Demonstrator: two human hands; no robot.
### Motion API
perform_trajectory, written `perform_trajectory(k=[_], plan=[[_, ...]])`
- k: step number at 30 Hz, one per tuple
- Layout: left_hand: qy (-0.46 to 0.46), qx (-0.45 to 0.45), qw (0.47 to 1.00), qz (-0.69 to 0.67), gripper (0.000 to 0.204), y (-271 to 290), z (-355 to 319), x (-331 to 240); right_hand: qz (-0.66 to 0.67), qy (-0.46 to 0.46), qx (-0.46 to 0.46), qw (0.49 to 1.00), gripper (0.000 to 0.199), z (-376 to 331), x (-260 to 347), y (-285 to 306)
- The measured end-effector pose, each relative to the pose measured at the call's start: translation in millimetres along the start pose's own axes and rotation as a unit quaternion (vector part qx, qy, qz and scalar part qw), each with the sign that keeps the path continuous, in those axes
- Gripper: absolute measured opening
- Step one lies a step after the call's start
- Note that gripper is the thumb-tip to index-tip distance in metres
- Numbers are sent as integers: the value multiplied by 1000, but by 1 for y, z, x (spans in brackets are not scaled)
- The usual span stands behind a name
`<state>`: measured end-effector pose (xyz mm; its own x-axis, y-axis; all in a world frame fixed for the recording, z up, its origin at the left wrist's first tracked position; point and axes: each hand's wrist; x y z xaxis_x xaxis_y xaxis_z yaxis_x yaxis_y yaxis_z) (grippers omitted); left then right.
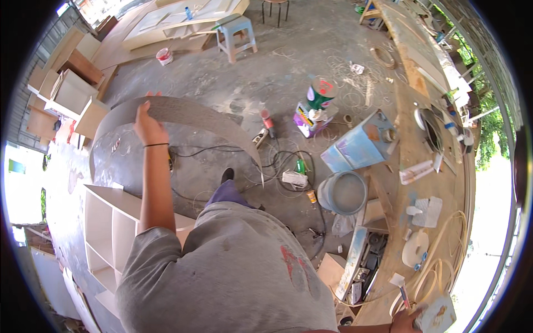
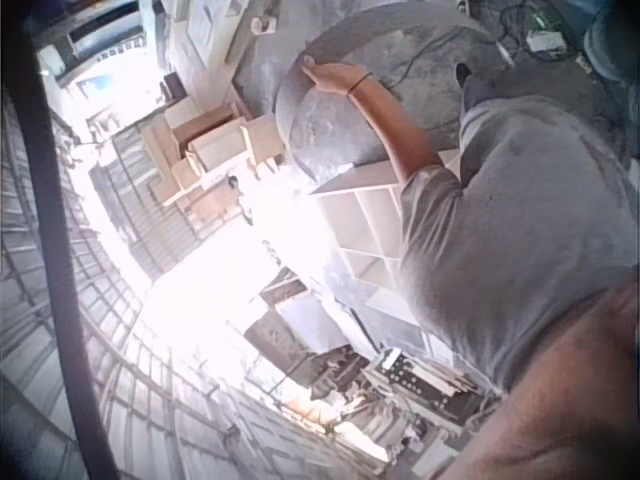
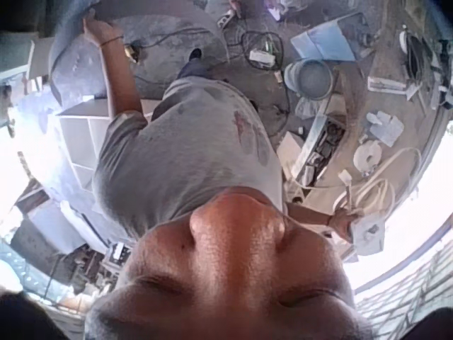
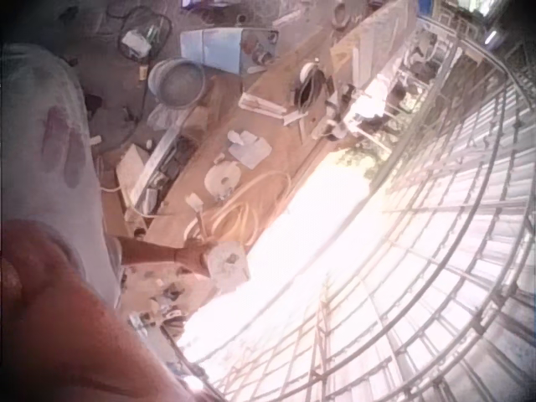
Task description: The person applies a liquid adhesive to a thin wooden strip by hand using a plastic spreader on a workbench.
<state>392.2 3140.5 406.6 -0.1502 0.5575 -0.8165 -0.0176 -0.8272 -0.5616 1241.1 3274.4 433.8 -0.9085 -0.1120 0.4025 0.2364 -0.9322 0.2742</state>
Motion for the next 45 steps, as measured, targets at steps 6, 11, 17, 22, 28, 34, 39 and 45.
perform_trajectory(k=[6,11,17,22,28,34,39,45], plan=[[-8,16,999,32,43,-7,77,48,35,-131,124,983,69,-139,151,-94],[58,54,996,-33,47,4,170,58,314,-426,170,831,73,-225,301,-185],[60,128,988,-53,62,4,238,46,474,-360,427,681,61,-309,501,-294],[44,92,994,-42,65,8,260,42,436,-257,547,667,55,-349,611,-359],[20,57,998,-13,64,-43,309,86,403,-212,603,654,57,-399,656,-471],[18,97,994,-41,62,-151,423,171,455,-260,510,682,53,-406,741,-593],[79,154,985,-22,62,-290,498,246,368,-283,552,692,49,-363,774,-665],[96,187,977,-14,62,-401,550,360,335,-253,441,793,49,-320,784,-765]])
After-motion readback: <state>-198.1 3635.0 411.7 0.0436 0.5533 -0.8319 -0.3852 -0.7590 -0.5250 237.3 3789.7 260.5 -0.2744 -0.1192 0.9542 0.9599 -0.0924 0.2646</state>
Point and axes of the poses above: each hand's wrist, its own z-axis towards the middle knuckle, its own y-axis out of the back of the hand, x = y × z, and after that the axes turned 5 degrees about -y, right-handed
